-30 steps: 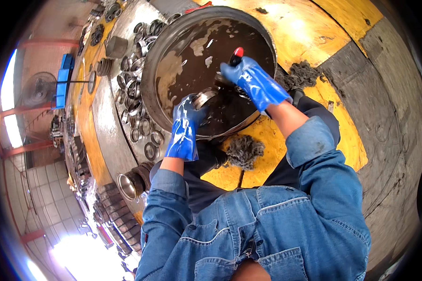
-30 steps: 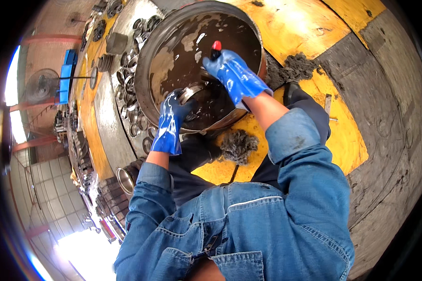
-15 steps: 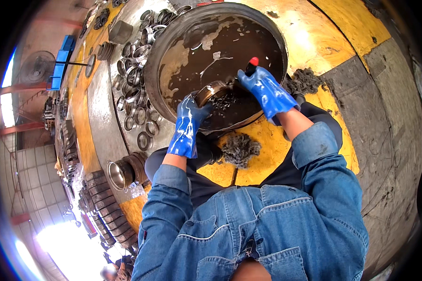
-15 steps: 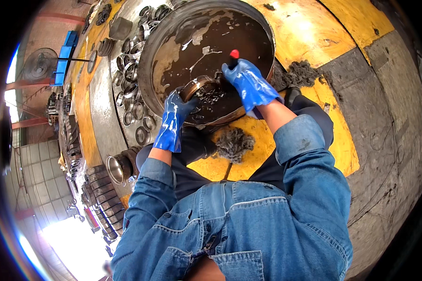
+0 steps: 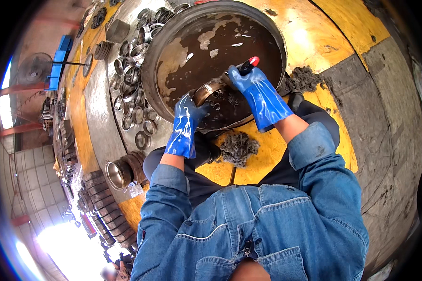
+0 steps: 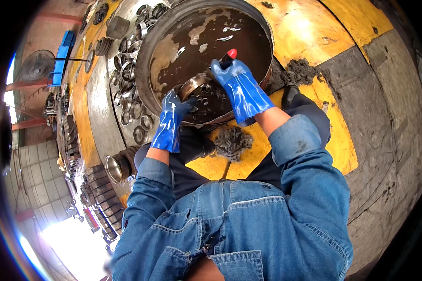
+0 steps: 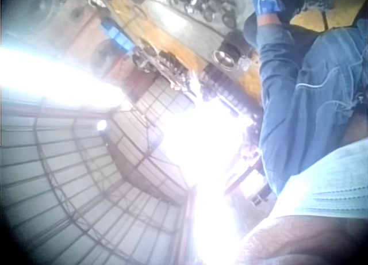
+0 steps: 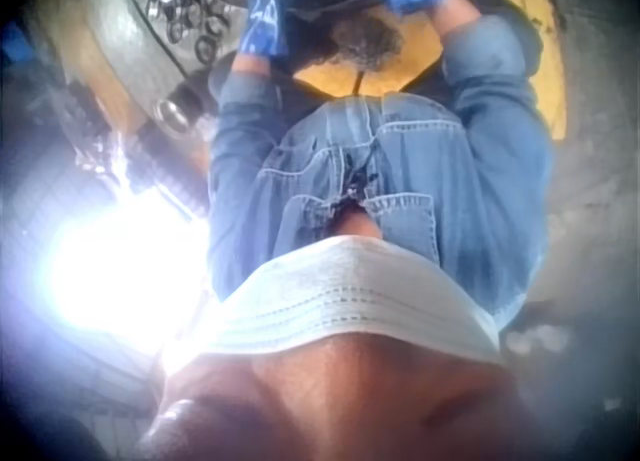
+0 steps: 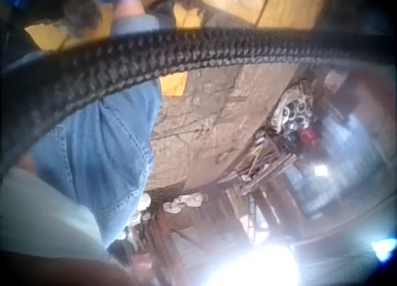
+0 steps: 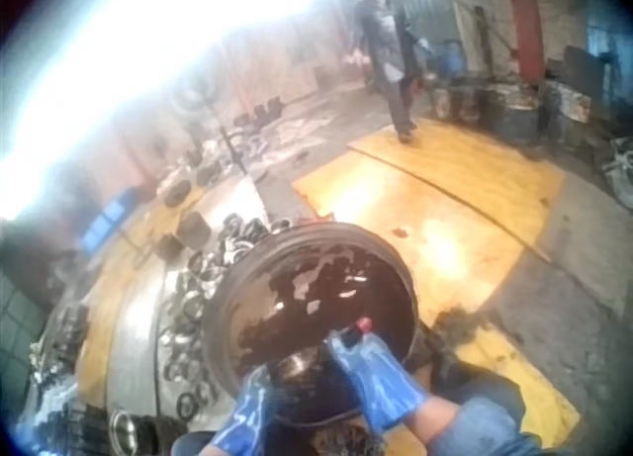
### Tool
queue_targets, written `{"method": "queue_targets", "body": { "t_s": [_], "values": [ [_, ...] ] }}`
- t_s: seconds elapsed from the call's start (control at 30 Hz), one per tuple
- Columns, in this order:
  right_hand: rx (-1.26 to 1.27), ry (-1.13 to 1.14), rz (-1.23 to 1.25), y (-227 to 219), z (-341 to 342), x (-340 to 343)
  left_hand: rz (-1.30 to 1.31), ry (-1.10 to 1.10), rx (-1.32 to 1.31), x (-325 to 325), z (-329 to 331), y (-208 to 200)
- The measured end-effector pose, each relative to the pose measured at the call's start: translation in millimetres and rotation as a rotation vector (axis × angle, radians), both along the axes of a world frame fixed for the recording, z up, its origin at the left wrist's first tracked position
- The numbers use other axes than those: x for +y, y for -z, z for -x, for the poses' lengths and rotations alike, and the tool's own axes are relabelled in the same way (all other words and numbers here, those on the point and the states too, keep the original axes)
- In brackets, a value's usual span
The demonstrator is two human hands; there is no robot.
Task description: The person sits on the floor and cleans metal rings one by one using a red-handled brush and a dark liquid in a basin. They scrub each ring thoroughly and place it aside after cleaning.
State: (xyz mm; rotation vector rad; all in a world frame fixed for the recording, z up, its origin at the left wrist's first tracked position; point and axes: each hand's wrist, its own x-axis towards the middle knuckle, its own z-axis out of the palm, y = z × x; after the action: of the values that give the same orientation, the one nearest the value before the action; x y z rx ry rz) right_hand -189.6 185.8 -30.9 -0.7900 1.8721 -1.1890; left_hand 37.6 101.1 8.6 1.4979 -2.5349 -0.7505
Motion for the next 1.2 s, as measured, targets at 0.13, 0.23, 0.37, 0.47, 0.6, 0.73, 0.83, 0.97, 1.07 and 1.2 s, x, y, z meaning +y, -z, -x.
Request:
{"method": "queue_targets", "body": {
  "t_s": [0.13,0.23,0.37,0.47,0.6,0.73,0.83,0.97,1.07,1.2],
  "values": [
    [0.253,0.088,-0.083,7,5,-2,-0.048,-0.026,0.015,1,5,-1],
    [0.062,-0.025,0.223,-44,-8,5,-0.026,0.0,-0.032,2,2,-4],
    [0.565,-0.364,0.388,-59,-25,-1,0.008,-0.014,-0.049,1,-4,5],
    [0.098,-0.179,0.252,-13,-9,-7,-0.005,0.008,-0.006,-1,-8,9],
    [0.325,-0.108,-0.082,-3,4,-11,-0.013,-0.032,-0.043,-3,1,3],
    [0.488,-0.189,-0.273,-11,-19,-9,-0.3,-0.18,0.174,-35,-27,31],
    [0.865,-0.318,-0.205,18,-14,-2,-0.379,-0.17,0.312,-48,-30,53],
    [0.989,-0.666,-0.275,14,-24,7,-0.526,-0.252,0.593,-47,-14,52],
    [1.212,-0.643,0.207,-5,-57,3,-0.597,-0.215,0.737,-61,-18,58],
    [1.359,-0.726,0.171,-27,-69,-17,-0.282,-0.11,0.435,-44,-10,29]
  ]
}}
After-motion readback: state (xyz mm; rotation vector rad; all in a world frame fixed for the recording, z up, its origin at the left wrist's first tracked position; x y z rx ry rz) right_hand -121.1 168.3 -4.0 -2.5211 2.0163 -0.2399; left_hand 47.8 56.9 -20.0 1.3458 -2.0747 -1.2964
